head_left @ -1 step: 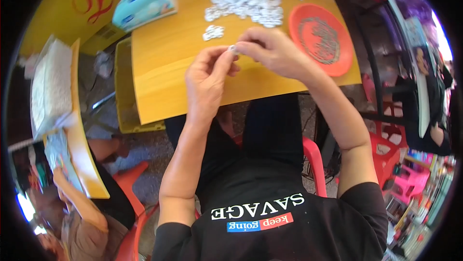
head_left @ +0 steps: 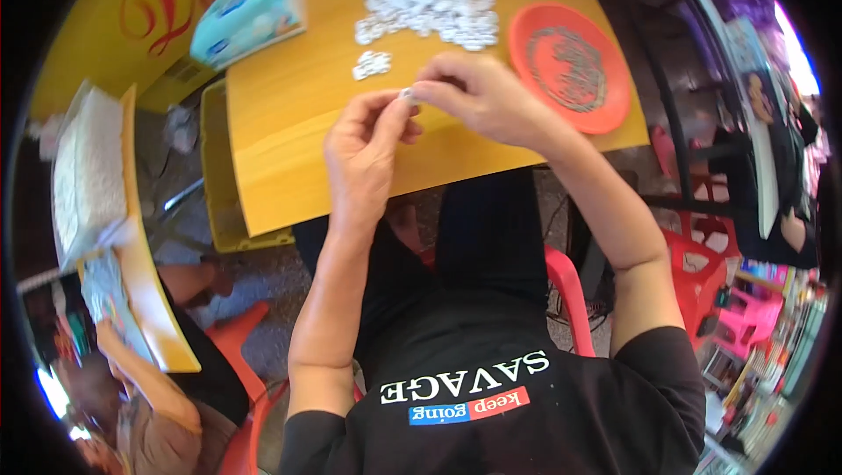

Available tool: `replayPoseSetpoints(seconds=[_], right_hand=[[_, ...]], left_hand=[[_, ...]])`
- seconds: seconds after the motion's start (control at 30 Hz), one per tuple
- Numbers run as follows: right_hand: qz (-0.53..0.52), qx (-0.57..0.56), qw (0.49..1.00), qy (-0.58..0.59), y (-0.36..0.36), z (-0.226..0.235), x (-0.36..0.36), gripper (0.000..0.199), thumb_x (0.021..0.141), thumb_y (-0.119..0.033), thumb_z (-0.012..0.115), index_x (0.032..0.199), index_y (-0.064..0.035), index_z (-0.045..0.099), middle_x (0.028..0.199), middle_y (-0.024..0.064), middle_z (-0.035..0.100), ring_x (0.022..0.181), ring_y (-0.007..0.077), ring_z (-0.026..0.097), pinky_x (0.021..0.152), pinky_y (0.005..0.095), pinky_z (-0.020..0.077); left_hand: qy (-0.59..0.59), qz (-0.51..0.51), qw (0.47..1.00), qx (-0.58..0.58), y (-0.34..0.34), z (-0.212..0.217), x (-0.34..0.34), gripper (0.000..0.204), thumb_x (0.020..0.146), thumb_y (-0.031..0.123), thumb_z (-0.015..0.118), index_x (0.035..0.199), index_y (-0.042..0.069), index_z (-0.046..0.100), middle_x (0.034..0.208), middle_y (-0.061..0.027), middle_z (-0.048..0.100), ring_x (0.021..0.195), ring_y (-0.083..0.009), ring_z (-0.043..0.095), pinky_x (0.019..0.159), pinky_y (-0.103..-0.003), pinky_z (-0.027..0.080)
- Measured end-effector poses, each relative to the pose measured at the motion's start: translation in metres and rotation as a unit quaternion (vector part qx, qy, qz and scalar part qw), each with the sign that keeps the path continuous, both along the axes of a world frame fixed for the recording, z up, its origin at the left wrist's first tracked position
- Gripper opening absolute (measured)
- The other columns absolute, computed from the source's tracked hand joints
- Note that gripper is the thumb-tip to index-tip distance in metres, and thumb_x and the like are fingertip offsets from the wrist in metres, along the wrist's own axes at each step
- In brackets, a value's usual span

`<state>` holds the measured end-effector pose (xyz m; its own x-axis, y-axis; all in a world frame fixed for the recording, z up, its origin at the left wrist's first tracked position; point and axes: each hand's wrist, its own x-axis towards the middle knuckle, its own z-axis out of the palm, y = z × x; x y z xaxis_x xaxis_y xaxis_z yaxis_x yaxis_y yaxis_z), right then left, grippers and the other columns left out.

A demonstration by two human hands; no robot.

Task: Manually assembling small white plastic components by attaching metal rings.

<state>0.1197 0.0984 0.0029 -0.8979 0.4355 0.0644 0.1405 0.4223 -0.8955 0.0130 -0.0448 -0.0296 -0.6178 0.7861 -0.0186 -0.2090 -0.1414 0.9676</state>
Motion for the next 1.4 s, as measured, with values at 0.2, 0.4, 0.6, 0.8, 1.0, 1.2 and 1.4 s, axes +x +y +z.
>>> replayPoseSetpoints(seconds=[0.2,0.4,0.6,0.8,1.0,1.2,1.4], right_hand=[[-0.059,0.092,0.993,0.039,-0.010,-0.004,0.021,0.020,0.089,-0.016,0.067,0.093,0.0033,0.065,0.077,0.0127,0.064,0.068,0.0198,0.061,0.063,0.0304,0.0480],[-0.132,0.164,0.976,0.048,0.038,0.015,0.069,0.017,0.087,-0.015,0.068,0.095,0.0001,0.069,0.086,0.0117,0.067,0.078,0.0190,0.066,0.069,0.0305,0.0519],[-0.208,0.204,0.952,-0.097,0.094,0.020,0.131,0.016,0.086,-0.015,0.069,0.097,-0.0031,0.069,0.086,0.0099,0.067,0.075,0.0181,0.064,0.069,0.0305,0.0514],[-0.169,0.316,0.928,-0.099,0.102,0.005,0.145,0.013,0.087,-0.012,0.067,0.095,-0.0020,0.067,0.081,0.0071,0.061,0.063,0.0144,0.053,0.060,0.0298,0.0443],[-0.153,0.396,0.897,-0.127,0.101,0.002,0.136,0.014,0.087,-0.015,0.067,0.094,-0.0038,0.066,0.084,0.0112,0.062,0.075,0.0297,0.061,0.069,0.0381,0.0482],[-0.108,0.413,0.896,-0.125,0.102,0.003,0.128,0.014,0.085,-0.015,0.067,0.094,-0.0042,0.067,0.087,0.0104,0.063,0.081,0.0300,0.063,0.073,0.0390,0.0496],[-0.067,0.451,0.878,-0.146,0.106,0.002,0.119,0.015,0.085,-0.016,0.066,0.092,-0.0026,0.065,0.089,0.0107,0.063,0.084,0.0312,0.063,0.073,0.0394,0.0496]], left_hand=[[-0.032,-0.029,0.999,-0.005,0.001,-0.004,0.008,0.013,0.095,0.009,0.063,0.103,-0.001,0.063,0.090,-0.0061,0.066,0.075,-0.0110,0.062,0.071,-0.024,0.050],[-0.039,-0.046,0.998,0.008,-0.004,-0.010,0.004,0.013,0.095,0.008,0.062,0.103,-0.001,0.061,0.091,-0.0077,0.065,0.076,-0.0121,0.061,0.073,-0.024,0.049],[-0.012,-0.050,0.999,0.016,0.000,-0.009,0.006,0.013,0.095,0.008,0.063,0.104,-0.001,0.061,0.091,-0.0081,0.066,0.076,-0.0124,0.061,0.073,-0.024,0.049],[-0.002,-0.047,0.999,0.007,-0.001,-0.009,0.006,0.012,0.095,0.007,0.062,0.103,-0.001,0.061,0.092,-0.0082,0.066,0.077,-0.0124,0.061,0.073,-0.025,0.049],[0.014,-0.050,0.999,-0.001,-0.001,-0.010,0.008,0.013,0.095,0.008,0.062,0.104,-0.002,0.061,0.092,-0.0082,0.066,0.077,-0.0126,0.061,0.074,-0.025,0.049],[0.026,-0.052,0.998,-0.005,-0.001,-0.009,0.008,0.013,0.096,0.008,0.062,0.105,-0.002,0.061,0.092,-0.0081,0.066,0.077,-0.0125,0.061,0.074,-0.025,0.049],[0.027,-0.051,0.998,-0.009,0.000,-0.009,0.008,0.014,0.096,0.008,0.062,0.105,-0.002,0.061,0.092,-0.0080,0.066,0.077,-0.0123,0.061,0.074,-0.025,0.049]])
